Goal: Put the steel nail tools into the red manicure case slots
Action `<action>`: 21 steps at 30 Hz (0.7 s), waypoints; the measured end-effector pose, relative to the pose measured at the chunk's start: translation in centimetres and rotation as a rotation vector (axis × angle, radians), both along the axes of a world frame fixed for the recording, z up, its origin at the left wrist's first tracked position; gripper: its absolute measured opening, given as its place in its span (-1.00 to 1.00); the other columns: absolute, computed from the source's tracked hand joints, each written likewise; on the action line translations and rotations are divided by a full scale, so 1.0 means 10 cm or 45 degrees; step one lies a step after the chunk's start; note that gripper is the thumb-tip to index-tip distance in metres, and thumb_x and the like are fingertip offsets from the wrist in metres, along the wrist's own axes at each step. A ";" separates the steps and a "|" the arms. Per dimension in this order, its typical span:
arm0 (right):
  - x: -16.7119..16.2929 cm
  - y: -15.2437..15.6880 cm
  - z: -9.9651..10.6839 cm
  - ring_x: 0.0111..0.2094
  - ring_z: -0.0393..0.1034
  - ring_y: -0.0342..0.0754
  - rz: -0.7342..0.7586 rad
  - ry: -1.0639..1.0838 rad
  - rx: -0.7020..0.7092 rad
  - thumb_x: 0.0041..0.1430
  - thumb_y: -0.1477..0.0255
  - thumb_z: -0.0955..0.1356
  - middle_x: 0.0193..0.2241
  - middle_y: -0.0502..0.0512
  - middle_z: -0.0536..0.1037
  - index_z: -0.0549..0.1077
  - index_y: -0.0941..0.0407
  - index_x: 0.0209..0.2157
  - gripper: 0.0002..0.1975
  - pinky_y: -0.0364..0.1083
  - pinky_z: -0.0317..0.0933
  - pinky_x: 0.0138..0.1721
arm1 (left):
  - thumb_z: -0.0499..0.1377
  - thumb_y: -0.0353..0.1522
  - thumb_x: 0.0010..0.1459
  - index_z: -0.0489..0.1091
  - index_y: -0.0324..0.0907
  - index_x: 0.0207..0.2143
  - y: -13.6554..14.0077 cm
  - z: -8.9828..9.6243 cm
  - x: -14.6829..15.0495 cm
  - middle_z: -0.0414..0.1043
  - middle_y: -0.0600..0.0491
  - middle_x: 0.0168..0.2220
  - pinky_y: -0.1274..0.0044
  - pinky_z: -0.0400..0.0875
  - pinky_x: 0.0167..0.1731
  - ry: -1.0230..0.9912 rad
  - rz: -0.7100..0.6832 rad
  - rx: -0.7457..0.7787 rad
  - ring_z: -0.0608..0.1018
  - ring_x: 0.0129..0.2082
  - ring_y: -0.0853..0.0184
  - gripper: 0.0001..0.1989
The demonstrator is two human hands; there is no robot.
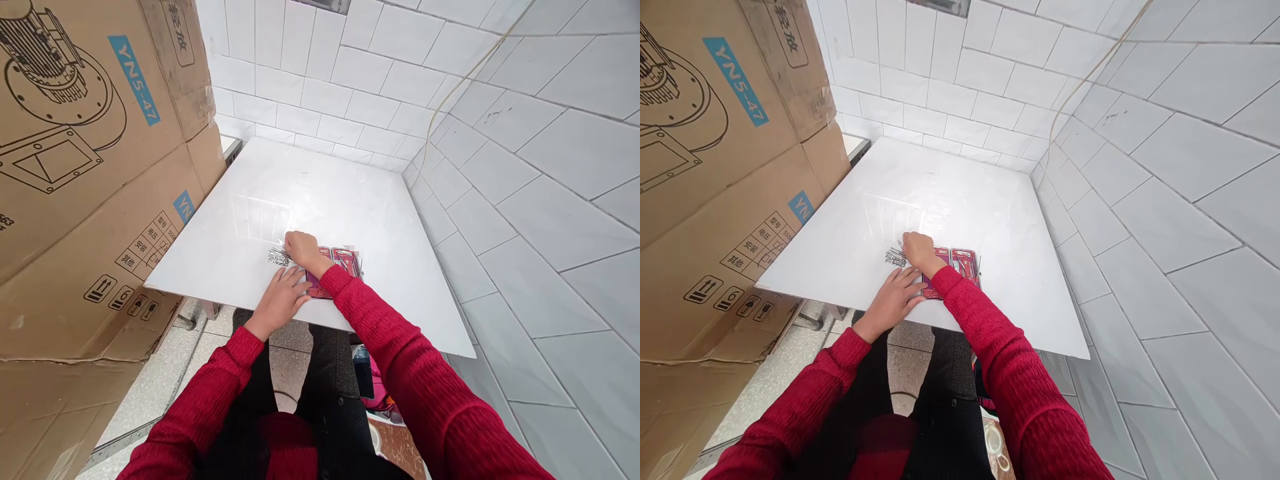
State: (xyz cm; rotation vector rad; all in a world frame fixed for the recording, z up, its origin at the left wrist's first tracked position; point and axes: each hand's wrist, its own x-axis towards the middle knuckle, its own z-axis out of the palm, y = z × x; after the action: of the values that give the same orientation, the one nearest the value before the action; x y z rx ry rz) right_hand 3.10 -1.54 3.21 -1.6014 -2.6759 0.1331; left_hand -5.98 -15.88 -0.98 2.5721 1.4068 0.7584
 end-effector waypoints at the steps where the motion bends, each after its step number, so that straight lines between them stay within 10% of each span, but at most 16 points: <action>1: -0.01 -0.04 -0.02 -0.16 0.49 0.05 0.032 0.018 0.013 0.39 0.47 0.21 -0.10 0.22 0.60 0.52 0.12 -0.06 -0.73 -0.07 0.19 -0.26 | 0.12 -0.26 0.40 0.46 -0.12 0.10 0.00 0.01 0.00 0.41 -0.12 0.19 0.13 0.20 0.28 -0.013 -0.006 -0.006 0.36 0.27 0.08 -0.70; 12: 0.30 -0.26 0.13 -0.15 0.45 -0.03 0.092 0.494 -0.049 0.32 0.51 0.26 -0.15 0.08 0.63 0.57 0.10 -0.13 -0.75 -0.13 0.19 -0.18 | 0.08 -0.23 0.41 0.46 -0.14 0.11 0.03 0.01 0.01 0.38 -0.13 0.24 0.10 0.19 0.30 0.032 0.014 0.019 0.35 0.28 0.07 -0.67; 21: 1.59 -0.03 0.11 -0.24 0.45 -0.10 -0.389 1.090 0.149 0.21 0.44 0.30 -0.22 0.04 0.63 0.56 0.11 -0.22 -0.80 -0.13 0.27 -0.14 | 0.04 -0.19 0.43 0.45 -0.12 0.12 0.08 0.00 0.02 0.40 -0.12 0.24 0.06 0.21 0.29 0.072 0.019 0.053 0.33 0.32 0.02 -0.64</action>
State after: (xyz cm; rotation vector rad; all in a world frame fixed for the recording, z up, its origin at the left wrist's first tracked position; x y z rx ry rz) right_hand 18.98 -1.80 4.28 -1.4389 -1.7497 0.5070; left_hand -5.75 -15.04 -1.00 2.6372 1.4424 0.7299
